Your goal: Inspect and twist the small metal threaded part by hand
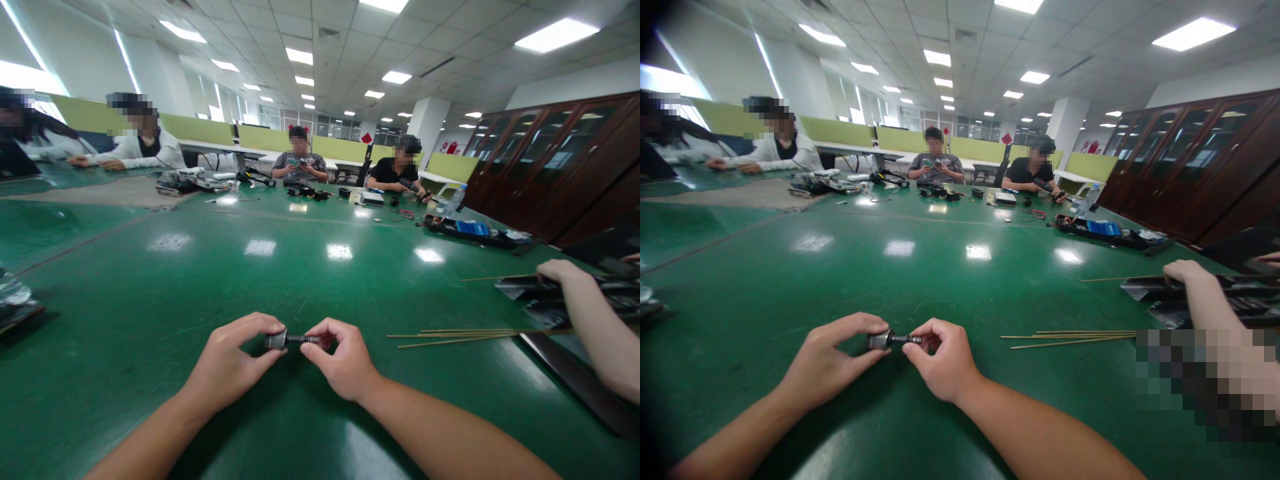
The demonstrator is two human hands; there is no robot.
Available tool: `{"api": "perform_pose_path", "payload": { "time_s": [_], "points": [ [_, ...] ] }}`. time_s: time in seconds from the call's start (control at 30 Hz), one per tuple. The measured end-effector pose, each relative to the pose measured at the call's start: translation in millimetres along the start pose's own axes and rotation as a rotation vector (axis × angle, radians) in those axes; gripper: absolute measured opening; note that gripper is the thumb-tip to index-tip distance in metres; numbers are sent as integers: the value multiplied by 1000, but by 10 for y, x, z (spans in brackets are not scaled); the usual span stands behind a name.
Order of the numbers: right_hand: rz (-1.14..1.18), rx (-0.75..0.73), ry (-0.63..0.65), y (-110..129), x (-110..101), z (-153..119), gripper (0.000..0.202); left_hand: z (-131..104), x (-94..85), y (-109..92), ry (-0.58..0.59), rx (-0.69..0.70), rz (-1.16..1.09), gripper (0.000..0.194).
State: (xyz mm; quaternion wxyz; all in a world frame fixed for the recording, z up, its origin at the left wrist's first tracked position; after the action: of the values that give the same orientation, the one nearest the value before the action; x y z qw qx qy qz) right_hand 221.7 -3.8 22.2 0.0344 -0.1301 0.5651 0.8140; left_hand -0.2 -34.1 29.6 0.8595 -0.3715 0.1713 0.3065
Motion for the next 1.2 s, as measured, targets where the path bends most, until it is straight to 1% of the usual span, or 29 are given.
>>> {"api": "perform_pose_path", "payload": {
  "time_s": [0.73,1.2],
  "points": [
    [-37,-11,-24,27,-19,6,8,-4,-7,9,1,-10,4,23],
    [-47,-9,-37,31,-33,8,8,22,-22,2,-19,-4,24,22]
  ]
}}
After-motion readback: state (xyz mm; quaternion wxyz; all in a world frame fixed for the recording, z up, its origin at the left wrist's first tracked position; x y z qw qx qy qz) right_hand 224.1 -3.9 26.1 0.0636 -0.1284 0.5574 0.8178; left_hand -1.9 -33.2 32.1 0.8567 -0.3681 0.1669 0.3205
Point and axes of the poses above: each hand's wrist, its own z-axis towards the middle knuckle, its own x-axis out of the palm, y = z × x, the point moved 1 cm from there along z, towards the middle knuckle, and after that the axes turned 10 degrees about -y, right-handed, at the moved point
